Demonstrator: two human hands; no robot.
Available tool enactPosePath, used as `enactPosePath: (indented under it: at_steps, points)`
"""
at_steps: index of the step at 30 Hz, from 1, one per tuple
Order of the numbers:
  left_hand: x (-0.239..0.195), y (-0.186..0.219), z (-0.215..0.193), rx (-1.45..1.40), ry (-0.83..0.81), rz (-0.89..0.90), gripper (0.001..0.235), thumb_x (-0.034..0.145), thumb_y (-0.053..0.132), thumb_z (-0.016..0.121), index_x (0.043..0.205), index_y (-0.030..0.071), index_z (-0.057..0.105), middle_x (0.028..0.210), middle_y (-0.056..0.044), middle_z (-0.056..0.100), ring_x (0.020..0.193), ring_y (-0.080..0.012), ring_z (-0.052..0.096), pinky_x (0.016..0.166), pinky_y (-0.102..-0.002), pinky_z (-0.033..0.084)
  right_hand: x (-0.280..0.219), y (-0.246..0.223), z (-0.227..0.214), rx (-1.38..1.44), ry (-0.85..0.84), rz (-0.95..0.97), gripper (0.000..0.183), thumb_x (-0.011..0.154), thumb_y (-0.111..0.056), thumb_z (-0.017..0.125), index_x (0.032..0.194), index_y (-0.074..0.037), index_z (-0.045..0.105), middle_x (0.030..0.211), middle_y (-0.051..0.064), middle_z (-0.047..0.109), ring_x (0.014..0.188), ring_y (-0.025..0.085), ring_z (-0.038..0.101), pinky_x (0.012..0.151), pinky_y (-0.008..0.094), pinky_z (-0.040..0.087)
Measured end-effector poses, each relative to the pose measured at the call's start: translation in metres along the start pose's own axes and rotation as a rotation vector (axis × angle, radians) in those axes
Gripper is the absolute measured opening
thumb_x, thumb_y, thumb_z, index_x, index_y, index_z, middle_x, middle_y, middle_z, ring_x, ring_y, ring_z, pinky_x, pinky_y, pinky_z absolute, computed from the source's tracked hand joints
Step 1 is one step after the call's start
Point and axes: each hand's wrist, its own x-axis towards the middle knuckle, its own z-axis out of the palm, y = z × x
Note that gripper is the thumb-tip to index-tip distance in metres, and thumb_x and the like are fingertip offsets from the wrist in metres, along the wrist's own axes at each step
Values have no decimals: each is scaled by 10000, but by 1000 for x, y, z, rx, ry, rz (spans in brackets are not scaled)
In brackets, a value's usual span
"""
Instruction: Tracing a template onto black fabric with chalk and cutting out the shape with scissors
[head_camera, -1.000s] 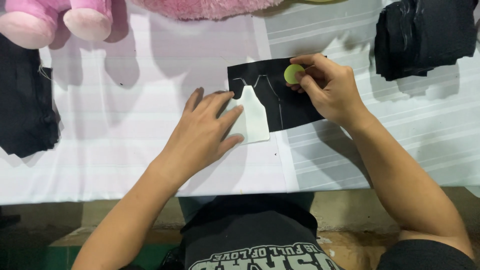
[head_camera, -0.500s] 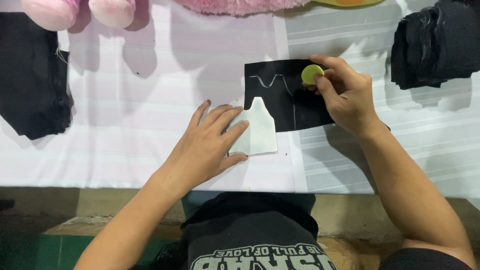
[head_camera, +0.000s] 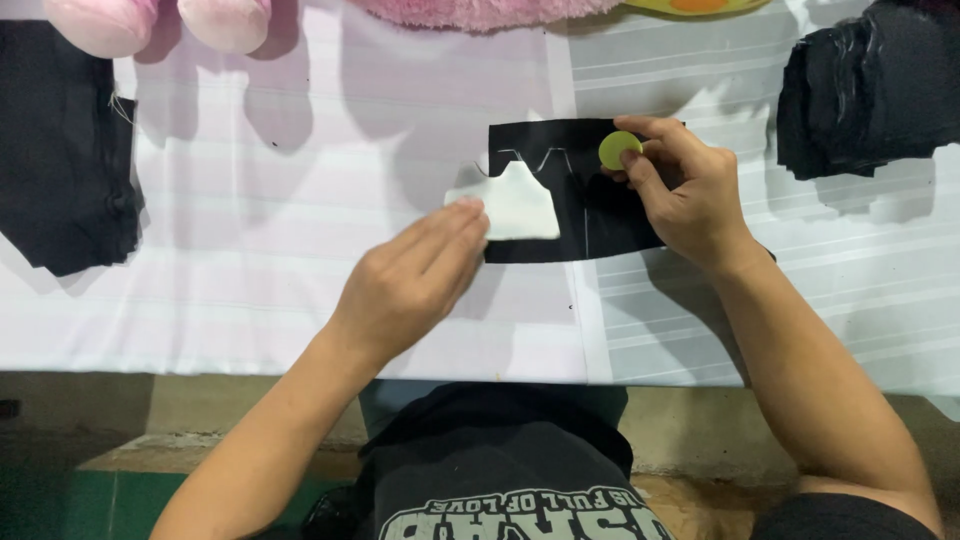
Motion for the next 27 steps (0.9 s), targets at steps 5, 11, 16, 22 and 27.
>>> enactPosePath:
  at_steps: [5,11,16,22,27]
  points:
    - [18,11,0,-44,158,-74,160,954,63,735,1107,19,754,1118,-116,769,1034,-256,756,875,-326,637,-3,6,-1,-50,-1,-15,234,1079,-34,657,1303,-67,715,837,127,745,725,239,721,694,347,573]
    - [8,37,28,-126,100,-24,162,931,15,722,1088,-15,746,1103,-172,761,1053,-287,742,899,-338,624,-3,3,-1,-37,31,-38,260,1063,18,658,1308,-36,725,853,171,746,735,262,724,695,373,585]
    - [5,37,27,-114,31,-22,162,931,11,727,1089,-22,740,1088,-183,762,1087,-283,727,922,-335,610,-1,-2,0,-34,10,-39,258,1074,17,644,1316,-36,720,853,175,742,756,275,733,728,398,599]
    - [0,31,29,-142,-31,-67,154,916,8,740,1068,-16,747,1070,-191,763,1083,-295,727,929,-357,603,-2,-4,-1,-12,46,-35,262,1039,35,666,1276,-47,739,838,178,737,764,288,740,697,382,581]
    - [-8,26,32,-176,-55,-101,129,917,43,747,1043,13,754,1074,-166,767,1102,-285,718,991,-393,564,1,-6,-1,3,40,-78,269,1019,91,642,1232,-25,760,896,191,760,820,304,755,724,375,592]
